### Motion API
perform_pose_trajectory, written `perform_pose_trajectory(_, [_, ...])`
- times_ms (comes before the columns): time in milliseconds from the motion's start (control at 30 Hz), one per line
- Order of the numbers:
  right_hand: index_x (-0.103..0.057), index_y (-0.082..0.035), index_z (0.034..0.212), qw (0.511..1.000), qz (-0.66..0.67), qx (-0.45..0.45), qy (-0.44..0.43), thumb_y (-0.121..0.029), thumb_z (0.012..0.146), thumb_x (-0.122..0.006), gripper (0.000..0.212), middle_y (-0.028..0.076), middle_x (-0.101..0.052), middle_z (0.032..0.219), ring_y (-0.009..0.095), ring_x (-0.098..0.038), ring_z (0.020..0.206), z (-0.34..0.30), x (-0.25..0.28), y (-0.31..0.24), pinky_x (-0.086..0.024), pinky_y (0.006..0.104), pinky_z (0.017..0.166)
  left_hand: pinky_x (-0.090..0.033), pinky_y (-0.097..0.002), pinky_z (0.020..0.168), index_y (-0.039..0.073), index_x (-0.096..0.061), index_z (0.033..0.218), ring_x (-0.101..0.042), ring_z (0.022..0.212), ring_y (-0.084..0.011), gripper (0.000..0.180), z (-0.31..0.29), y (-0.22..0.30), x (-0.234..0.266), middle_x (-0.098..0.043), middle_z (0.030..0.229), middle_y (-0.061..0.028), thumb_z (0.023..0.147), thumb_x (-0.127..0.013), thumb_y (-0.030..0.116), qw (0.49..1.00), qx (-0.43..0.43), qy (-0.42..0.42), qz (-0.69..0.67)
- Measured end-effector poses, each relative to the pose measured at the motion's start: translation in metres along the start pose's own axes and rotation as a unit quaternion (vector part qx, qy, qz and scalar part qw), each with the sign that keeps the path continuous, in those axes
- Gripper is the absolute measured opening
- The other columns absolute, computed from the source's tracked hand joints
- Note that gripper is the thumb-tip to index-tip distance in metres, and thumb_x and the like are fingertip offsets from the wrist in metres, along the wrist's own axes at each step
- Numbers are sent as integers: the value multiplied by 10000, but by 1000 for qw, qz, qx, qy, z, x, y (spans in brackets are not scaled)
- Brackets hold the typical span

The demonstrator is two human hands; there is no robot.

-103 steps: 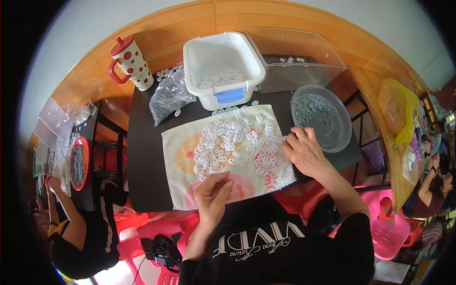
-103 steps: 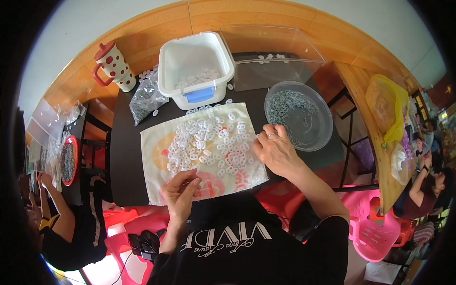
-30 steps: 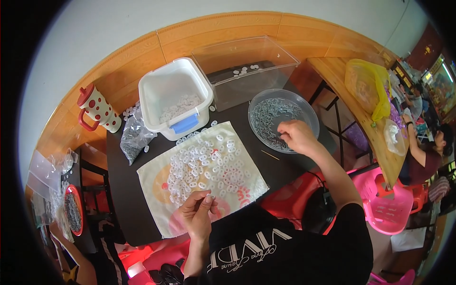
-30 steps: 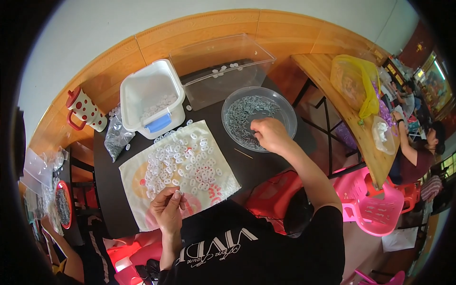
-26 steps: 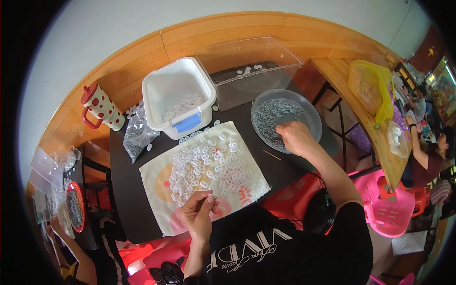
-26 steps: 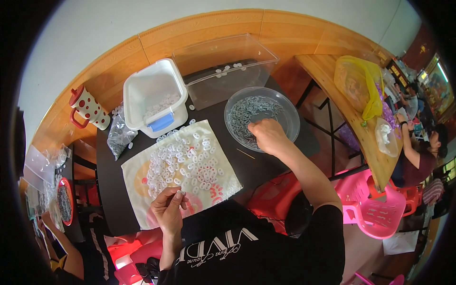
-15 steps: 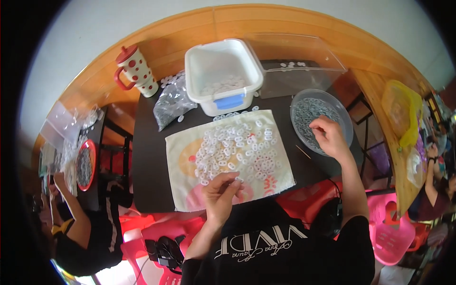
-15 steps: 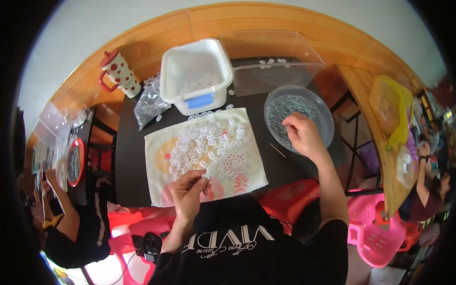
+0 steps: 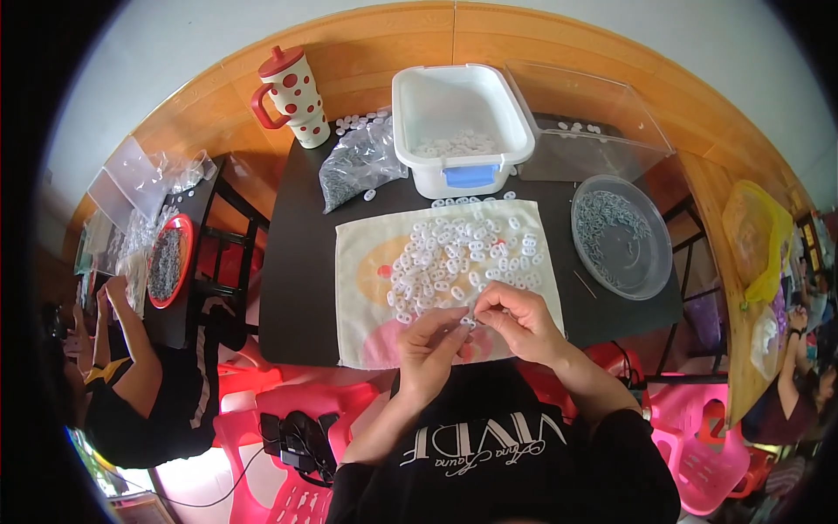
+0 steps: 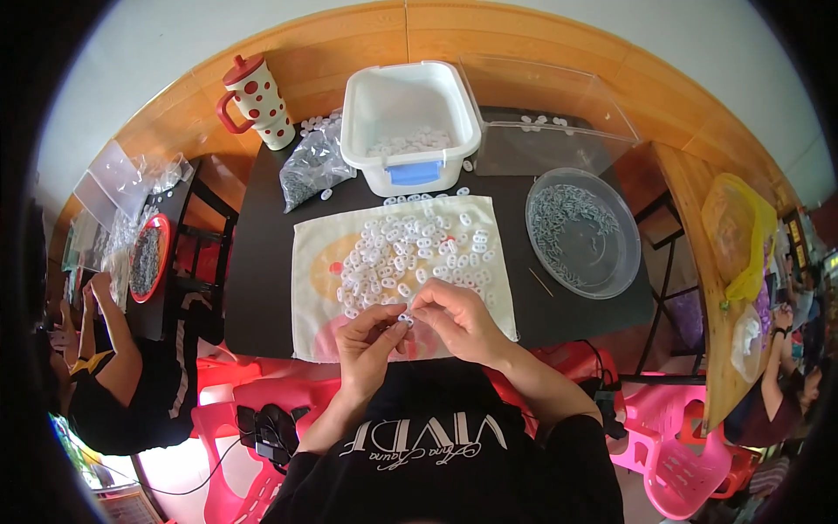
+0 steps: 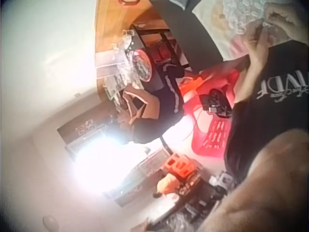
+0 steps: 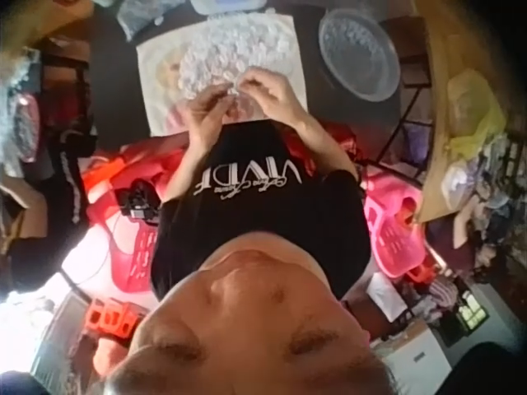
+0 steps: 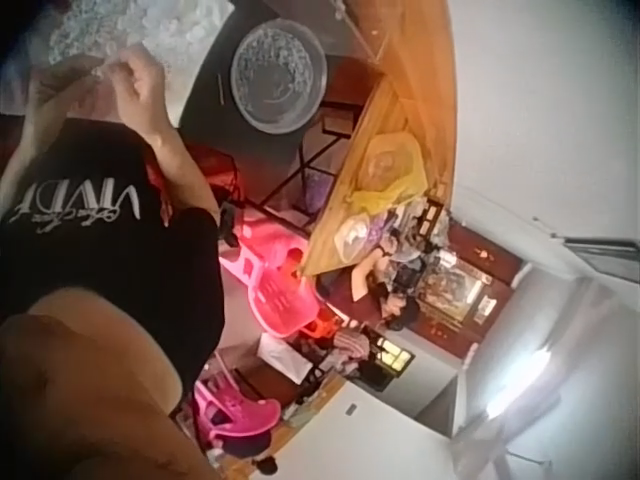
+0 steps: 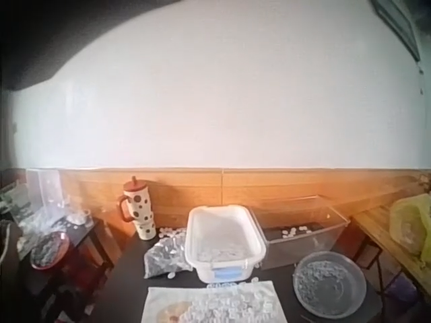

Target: Manually inserting small metal pins into plastic rings.

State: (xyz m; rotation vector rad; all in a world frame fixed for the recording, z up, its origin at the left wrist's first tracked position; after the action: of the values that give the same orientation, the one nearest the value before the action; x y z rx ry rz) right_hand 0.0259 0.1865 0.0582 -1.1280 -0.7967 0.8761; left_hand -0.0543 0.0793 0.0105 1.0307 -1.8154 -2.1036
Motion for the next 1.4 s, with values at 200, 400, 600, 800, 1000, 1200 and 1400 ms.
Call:
perform_pose_trajectory(200, [-586,14,930,998,-61,21,-12,55,913,-575,46,64,-592,865,144,-577,790,1,-5,-10,-460,259,724,-520,-226,613,-33,-644,1166,-654,747,-118,265,-2,-1,-1,-693,893,-84,906,-620,-72,1000,15,0,-1])
perform_pose_trajectory(400, [-578,4,947,992,-115,39,-44,61,907,-558,72,95,-585,871,209,-595,785,4,-11,-18,-464,296,721,-525,-223,618,-29,-637,1182,-657,768,-117,290,-2,2,-2,-687,922,-79,900,-618,-90,1000,2,-15,-10])
perform_pose_trajectory(600, [-565,-2,929,982,-171,47,-69,7,908,-572,25,143,-580,851,317,-592,765,5,-16,-24,-460,366,674,-548,-229,644,-14,-630,1213,-656,780,-112,354,-5,8,-3,-652,976,-63,879,-608,-132,999,-23,-15,38])
perform_pose_trajectory(800, [-559,-3,910,972,-217,60,-66,-26,908,-589,37,160,-570,812,362,-581,742,5,-19,-22,-451,406,646,-551,-227,641,-10,-626,1226,-656,787,-107,376,-5,9,-2,-643,965,-53,872,-611,-136,999,-30,-2,34])
perform_pose_trajectory(1000, [-598,3,945,983,-171,49,-49,-35,910,-614,54,124,-589,810,271,-586,722,4,-7,-17,-458,355,649,-544,-229,623,-3,-631,1228,-653,772,-101,374,0,6,-4,-655,969,-55,876,-613,-126,999,-6,-22,30])
perform_pose_trajectory(1200, [-638,25,949,957,-227,30,178,8,911,-616,47,49,-619,789,80,-555,705,-12,93,-27,-446,251,645,-502,-205,595,4,-641,1219,-617,717,-73,352,3,-2,7,-663,916,-36,883,-625,-100,999,2,-3,34])
perform_pose_trajectory(1400, [-662,-1,901,922,-368,106,60,73,740,-679,178,110,-604,841,274,-605,770,-37,56,-25,-479,347,652,-483,-197,593,5,-653,1203,-595,692,-61,329,3,-8,12,-666,905,-36,888,-625,-87,999,-7,0,35])
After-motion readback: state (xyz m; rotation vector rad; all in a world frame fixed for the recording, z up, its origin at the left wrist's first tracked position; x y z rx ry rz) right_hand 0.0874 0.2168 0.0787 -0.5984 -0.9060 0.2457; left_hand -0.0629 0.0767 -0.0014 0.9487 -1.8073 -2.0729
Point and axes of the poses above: each hand's wrist, its own z-axis towards the middle knuckle, its own x-axis out of the back of the hand, y = z × x, the point moved 10 cm from there along z, towards the middle knuckle
